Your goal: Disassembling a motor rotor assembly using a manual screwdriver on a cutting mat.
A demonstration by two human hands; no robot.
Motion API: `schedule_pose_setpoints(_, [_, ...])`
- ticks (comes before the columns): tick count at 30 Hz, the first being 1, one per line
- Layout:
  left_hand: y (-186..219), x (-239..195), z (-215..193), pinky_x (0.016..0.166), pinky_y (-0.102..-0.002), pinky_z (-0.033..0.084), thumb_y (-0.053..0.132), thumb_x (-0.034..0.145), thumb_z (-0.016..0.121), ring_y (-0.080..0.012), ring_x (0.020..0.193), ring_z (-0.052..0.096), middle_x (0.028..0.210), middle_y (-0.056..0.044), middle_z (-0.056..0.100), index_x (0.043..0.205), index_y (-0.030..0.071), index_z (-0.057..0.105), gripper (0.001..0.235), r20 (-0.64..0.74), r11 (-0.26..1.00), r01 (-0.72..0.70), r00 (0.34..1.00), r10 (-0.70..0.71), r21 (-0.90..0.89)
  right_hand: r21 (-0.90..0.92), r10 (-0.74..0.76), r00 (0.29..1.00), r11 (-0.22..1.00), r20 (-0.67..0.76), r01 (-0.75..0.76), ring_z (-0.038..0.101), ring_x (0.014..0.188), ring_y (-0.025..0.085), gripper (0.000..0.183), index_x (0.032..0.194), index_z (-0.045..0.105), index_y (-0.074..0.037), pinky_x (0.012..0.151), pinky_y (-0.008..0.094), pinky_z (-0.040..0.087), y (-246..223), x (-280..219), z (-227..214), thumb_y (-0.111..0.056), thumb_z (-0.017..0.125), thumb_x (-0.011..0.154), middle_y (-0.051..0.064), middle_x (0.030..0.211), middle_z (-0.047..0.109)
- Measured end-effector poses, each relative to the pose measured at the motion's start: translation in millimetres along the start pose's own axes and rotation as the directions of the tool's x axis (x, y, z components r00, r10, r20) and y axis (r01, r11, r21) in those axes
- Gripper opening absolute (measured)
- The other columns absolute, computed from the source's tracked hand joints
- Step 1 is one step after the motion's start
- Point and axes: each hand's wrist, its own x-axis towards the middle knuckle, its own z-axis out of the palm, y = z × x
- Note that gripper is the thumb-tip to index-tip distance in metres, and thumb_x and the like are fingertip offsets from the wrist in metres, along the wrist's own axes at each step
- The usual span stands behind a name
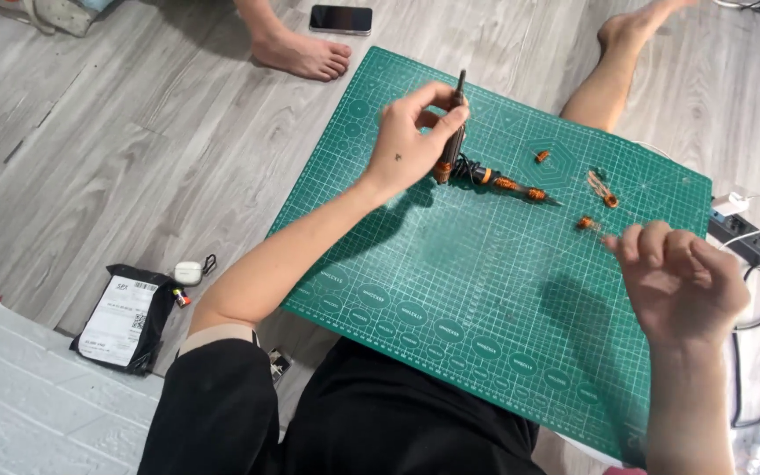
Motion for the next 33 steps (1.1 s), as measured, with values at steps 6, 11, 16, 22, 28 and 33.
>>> schedule_pose_setpoints(6, [-1.4, -7.2, 6.4, 0.033, -0.022, 0.051, 0.008, 0.079, 0.053, -0.0135, 0.045, 0.059, 0.062, -0.009, 0.061, 0.083, 0.004, 0.053, 0.006, 0.182, 0.939, 0.285, 0.951, -0.251, -0.192, -0.453, -0.166, 0.979, 0.886, -0.119, 0.095, 0.023, 0.05, 0.006, 0.031, 0.061, 0.032, -0.014, 0.049, 0.02, 0.021, 5.3, -2.6, -13.9, -0.014, 0.041, 0.09, -0.004, 0.054, 0.022])
schedule_pose_setpoints(11, [0.7, -14.4, 9.8, 0.049, -0.025, 0.056, 0.01, 0.078, 0.054, -0.0153, 0.056, 0.064, 0.069, -0.008, 0.063, 0.085, 0.003, 0.055, 0.01, 0.383, 0.884, 0.381, 0.885, -0.263, -0.272, -0.818, -0.358, 0.895, 0.575, -0.264, -0.012, 0.039, 0.053, 0.007, 0.018, 0.085, 0.047, -0.004, 0.053, 0.018, 0.038, 35.2, 4.2, -68.2, -0.005, 0.048, 0.102, 0.002, 0.066, 0.042])
schedule_pose_setpoints(16, [-2.3, -32.6, 24.8, 0.054, -0.025, 0.056, 0.01, 0.074, 0.057, -0.0127, 0.058, 0.063, 0.068, -0.005, 0.062, 0.079, 0.006, 0.057, 0.007, 0.537, 0.908, 0.388, 0.806, -0.251, -0.158, -0.867, -0.442, 0.86, 0.498, -0.257, -0.003, 0.035, 0.054, 0.004, 0.004, 0.099, 0.049, 0.0, 0.049, 0.017, 0.038, 49.0, 8.8, -78.5, 0.002, 0.045, 0.098, 0.002, 0.073, 0.043])
schedule_pose_setpoints(22, [-10.6, -49.0, 40.8, 0.058, -0.023, 0.052, 0.014, 0.077, 0.055, -0.0112, 0.057, 0.06, 0.073, -0.005, 0.063, 0.085, 0.005, 0.056, 0.012, 0.46, 0.991, 0.005, 0.886, 0.056, -0.13, -0.972, -0.529, 0.835, 0.077, 0.149, 0.222, 0.048, 0.08, 0.029, 0.036, 0.115, 0.038, 0.015, 0.069, 0.036, 0.041, 39.2, -0.9, -11.0, 0.019, 0.047, 0.08, 0.024, 0.09, 0.046])
schedule_pose_setpoints(28, [-13.8, -74.0, 55.3, 0.049, -0.021, 0.051, 0.021, 0.084, 0.046, -0.012, 0.053, 0.06, 0.072, -0.004, 0.056, 0.101, 0.002, 0.042, 0.026, 0.412, 0.941, 0.159, 0.911, -0.023, -0.298, -0.854, -0.455, 0.723, -0.303, 0.52, 0.424, 0.043, 0.098, 0.036, 0.056, 0.118, 0.038, 0.01, 0.086, 0.043, 0.039, 48.2, -6.3, 14.9, 0.013, 0.062, 0.067, 0.026, 0.106, 0.045])
schedule_pose_setpoints(33, [-23.6, -76.8, 56.9, 0.031, -0.016, 0.034, 0.026, 0.09, 0.037, -0.0061, 0.041, 0.046, 0.073, -0.001, 0.055, 0.106, 0.011, 0.038, 0.022, 0.416, 0.85, 0.306, 0.902, -0.115, -0.428, -0.763, -0.326, 0.71, -0.451, 0.624, 0.463, 0.052, 0.091, 0.026, 0.05, 0.107, 0.054, 0.004, 0.084, 0.036, 0.041, 54.8, -11.8, 20.2, -0.01, 0.078, 0.066, 0.016, 0.103, 0.054])
